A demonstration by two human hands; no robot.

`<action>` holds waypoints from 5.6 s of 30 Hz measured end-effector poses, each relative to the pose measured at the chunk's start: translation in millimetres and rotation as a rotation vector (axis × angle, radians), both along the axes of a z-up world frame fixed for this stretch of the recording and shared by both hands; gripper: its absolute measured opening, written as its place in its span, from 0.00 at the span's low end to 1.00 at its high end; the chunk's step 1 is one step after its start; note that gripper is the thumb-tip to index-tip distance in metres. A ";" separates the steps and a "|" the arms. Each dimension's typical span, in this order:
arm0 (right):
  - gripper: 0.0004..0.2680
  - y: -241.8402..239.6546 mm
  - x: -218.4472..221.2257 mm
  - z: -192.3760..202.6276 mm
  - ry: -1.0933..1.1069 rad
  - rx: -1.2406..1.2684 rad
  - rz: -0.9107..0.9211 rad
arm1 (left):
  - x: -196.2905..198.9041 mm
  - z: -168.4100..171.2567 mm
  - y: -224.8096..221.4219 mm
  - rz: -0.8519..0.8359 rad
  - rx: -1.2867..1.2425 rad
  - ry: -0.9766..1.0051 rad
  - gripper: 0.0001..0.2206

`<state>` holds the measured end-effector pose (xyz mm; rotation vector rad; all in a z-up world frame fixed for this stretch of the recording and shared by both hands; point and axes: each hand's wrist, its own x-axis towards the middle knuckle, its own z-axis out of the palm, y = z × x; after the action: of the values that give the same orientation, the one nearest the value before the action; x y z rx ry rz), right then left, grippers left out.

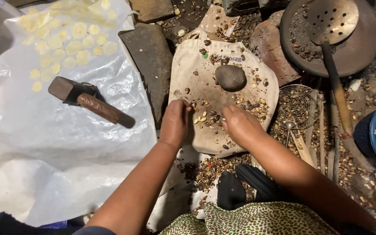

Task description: Flattening small yellow dough discs with a wooden mallet and processing seeds on a stone slab.

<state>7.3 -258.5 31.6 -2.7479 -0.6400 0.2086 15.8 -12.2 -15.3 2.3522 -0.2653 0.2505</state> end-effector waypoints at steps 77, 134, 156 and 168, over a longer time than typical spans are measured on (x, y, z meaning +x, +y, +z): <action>0.04 -55.2 3.7 49.6 0.628 1.143 -0.751 | 18.2 33.4 -60.2 0.189 -0.926 0.860 0.09; 0.13 125.6 14.1 314.2 0.099 0.276 -0.194 | 71.3 331.1 249.9 0.178 -0.959 0.556 0.17; 0.18 281.9 96.6 78.7 0.321 0.183 -0.582 | 149.2 33.6 245.7 0.088 0.071 -0.102 0.03; 0.13 319.2 149.3 1.4 -0.432 0.137 -0.443 | 149.9 28.1 262.8 0.102 0.202 -0.298 0.04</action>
<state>156.6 60.7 32.9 -2.7270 -0.1167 -0.5185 165.6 250.6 12.8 2.5269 -0.3264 0.6535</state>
